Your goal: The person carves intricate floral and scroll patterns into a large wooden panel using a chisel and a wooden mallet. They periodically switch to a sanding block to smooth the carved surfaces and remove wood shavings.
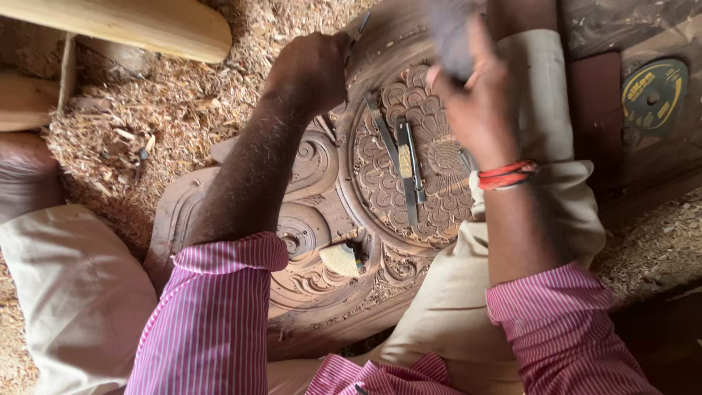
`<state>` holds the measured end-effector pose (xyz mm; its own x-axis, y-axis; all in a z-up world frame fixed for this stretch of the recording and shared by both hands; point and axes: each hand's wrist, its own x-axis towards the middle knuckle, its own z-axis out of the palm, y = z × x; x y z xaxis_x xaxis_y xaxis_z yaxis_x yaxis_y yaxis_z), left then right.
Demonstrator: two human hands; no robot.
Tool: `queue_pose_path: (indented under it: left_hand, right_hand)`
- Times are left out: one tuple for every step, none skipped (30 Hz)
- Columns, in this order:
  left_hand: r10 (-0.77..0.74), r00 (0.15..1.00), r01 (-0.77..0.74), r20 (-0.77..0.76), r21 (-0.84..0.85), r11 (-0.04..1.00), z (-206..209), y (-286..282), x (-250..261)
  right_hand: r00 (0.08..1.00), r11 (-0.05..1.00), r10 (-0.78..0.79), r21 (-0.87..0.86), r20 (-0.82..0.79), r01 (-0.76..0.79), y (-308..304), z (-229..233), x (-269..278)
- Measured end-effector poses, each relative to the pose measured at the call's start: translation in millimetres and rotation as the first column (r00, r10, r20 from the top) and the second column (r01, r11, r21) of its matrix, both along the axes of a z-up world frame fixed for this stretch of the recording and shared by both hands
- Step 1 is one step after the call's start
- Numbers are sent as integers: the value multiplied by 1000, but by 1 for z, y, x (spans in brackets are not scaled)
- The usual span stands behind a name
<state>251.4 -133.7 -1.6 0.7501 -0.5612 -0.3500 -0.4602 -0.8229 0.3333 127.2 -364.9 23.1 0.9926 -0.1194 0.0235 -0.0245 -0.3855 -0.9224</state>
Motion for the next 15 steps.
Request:
queue_pose_path:
  left_hand:
    - [-13,1000,13,20,-4,1000,0,1,0]
    - [-22,999,22,34,-5,1000,-1,3,-2]
    - [-4,1000,5,25,-25,1000,-2,5,-1]
    - [15,1000,-15,11,-45,999,-4,6,-2]
    - [34,999,-34,-2,-65,997,-5,7,-3]
    - [43,999,-43,3,-86,995,-6,8,-4]
    - [53,999,-52,8,-107,993,-6,9,-5]
    - [57,998,-54,22,-130,990,-4,8,-2]
    - [61,998,-60,8,-107,992,-2,7,-2]
    - [65,998,-65,-5,-83,994,0,6,-3]
    - [70,997,-71,-18,-58,996,2,5,-3]
    - [77,997,-78,-21,-50,996,3,4,-3]
    - [85,996,-86,-25,-41,995,4,4,-3]
    - [96,995,-97,-34,-32,995,3,4,-6]
    - [101,994,-102,-35,-32,994,2,5,-7]
  right_hand:
    - [995,979,62,-187,-78,-76,-6,4,-1]
    - [979,919,112,-356,-172,-167,-8,6,-3]
    - [985,962,128,-228,-117,-152,-7,6,-3]
    - [988,985,137,-96,-65,-143,-7,4,-5]
    - [990,990,138,39,-11,-138,-6,3,-7]
    - [997,989,75,128,19,-77,-4,0,-6]
    - [999,975,9,220,44,-19,-2,-3,-3]
    - [995,950,-65,310,73,39,-2,-4,1]
    - [998,988,8,151,63,-17,-5,-2,1]
    - [996,997,78,-7,43,-78,-9,1,0]
    - [990,977,143,-162,14,-139,-12,4,0]
    - [986,967,160,-207,40,-148,-13,6,-1]
    - [982,955,177,-252,65,-156,-13,8,-2]
    - [976,941,200,-295,84,-168,-11,10,-3]
    - [987,972,142,-198,72,-126,-9,12,-3]
